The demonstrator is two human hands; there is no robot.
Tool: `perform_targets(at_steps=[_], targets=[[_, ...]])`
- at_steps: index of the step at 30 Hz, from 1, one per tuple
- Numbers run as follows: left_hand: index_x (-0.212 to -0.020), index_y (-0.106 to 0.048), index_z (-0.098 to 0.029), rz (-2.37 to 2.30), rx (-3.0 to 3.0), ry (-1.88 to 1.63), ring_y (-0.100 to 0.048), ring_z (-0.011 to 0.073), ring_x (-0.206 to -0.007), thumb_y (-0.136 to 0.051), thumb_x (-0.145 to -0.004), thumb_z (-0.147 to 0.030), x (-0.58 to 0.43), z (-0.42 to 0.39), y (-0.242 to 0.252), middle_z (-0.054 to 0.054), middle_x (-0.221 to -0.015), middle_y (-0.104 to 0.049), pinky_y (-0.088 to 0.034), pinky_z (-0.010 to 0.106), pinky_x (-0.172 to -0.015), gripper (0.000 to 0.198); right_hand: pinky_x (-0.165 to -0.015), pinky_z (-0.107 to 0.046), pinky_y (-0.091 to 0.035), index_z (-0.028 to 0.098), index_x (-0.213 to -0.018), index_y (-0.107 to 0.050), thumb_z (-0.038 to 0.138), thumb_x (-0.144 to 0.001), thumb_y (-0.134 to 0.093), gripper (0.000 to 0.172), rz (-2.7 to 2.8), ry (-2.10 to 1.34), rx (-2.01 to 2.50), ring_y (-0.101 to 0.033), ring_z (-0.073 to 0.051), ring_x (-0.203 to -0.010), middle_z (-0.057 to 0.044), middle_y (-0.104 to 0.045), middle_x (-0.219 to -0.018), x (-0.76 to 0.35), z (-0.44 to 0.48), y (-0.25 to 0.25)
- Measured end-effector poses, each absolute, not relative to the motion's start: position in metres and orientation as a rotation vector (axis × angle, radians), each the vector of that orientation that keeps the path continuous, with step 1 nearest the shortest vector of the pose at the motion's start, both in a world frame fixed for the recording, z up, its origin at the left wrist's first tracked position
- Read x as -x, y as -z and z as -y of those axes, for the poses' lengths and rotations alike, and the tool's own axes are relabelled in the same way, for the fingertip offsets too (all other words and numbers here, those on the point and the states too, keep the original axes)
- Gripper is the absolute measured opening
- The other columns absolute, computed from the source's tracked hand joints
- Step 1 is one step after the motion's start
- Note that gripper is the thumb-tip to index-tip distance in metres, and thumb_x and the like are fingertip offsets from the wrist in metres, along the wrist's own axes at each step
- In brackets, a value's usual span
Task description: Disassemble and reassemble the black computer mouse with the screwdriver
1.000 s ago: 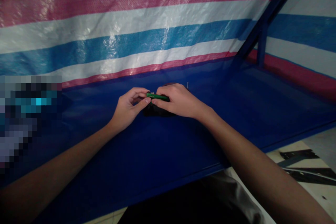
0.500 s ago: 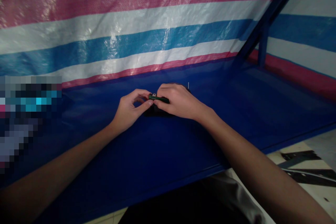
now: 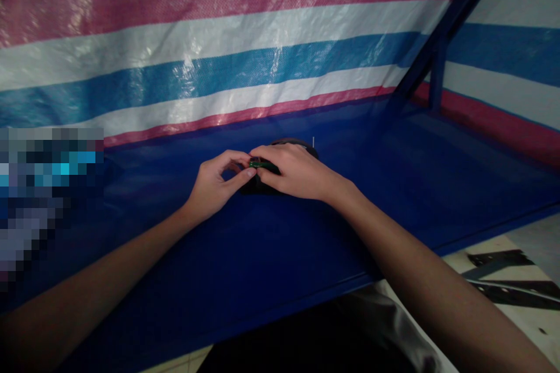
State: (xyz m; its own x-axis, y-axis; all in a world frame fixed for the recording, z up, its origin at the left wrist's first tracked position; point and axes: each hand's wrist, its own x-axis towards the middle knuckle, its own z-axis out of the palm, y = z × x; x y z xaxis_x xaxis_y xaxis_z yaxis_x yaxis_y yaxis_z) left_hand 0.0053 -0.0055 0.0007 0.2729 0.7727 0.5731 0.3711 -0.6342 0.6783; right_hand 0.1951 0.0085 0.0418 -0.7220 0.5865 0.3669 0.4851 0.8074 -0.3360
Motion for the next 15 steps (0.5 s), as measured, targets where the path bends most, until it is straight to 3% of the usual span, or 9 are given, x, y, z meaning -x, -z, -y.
perform_targets(at_steps=[9,15], targets=[[-0.102,-0.057,-0.019,-1.050,-2.081,-1.289,-0.064,0.0118,-0.079,-0.061,-0.081,-0.029,-0.0054,0.0030,0.0014,0.001,-0.089,-0.067,-0.050,0.022,-0.067,0.023,-0.067,-0.026,-0.041,0.017,-0.098,-0.060,0.031,-0.084,-0.054,0.021,2.433,-0.266,0.924,-0.060,-0.016,-0.073,-0.003,-0.066,-0.082,-0.1966,-0.0090,-0.0399],[-0.104,-0.055,-0.020,-1.043,-2.064,-1.310,-0.064,0.0116,-0.077,-0.060,-0.082,-0.030,-0.0063,0.0024,0.0018,0.001,-0.087,-0.067,-0.050,0.022,-0.067,0.025,-0.060,-0.023,-0.041,0.017,-0.093,-0.055,0.027,-0.079,-0.059,0.017,2.275,-0.406,0.886,-0.057,-0.012,-0.066,0.000,-0.063,-0.077,-0.1974,-0.0083,-0.0400]])
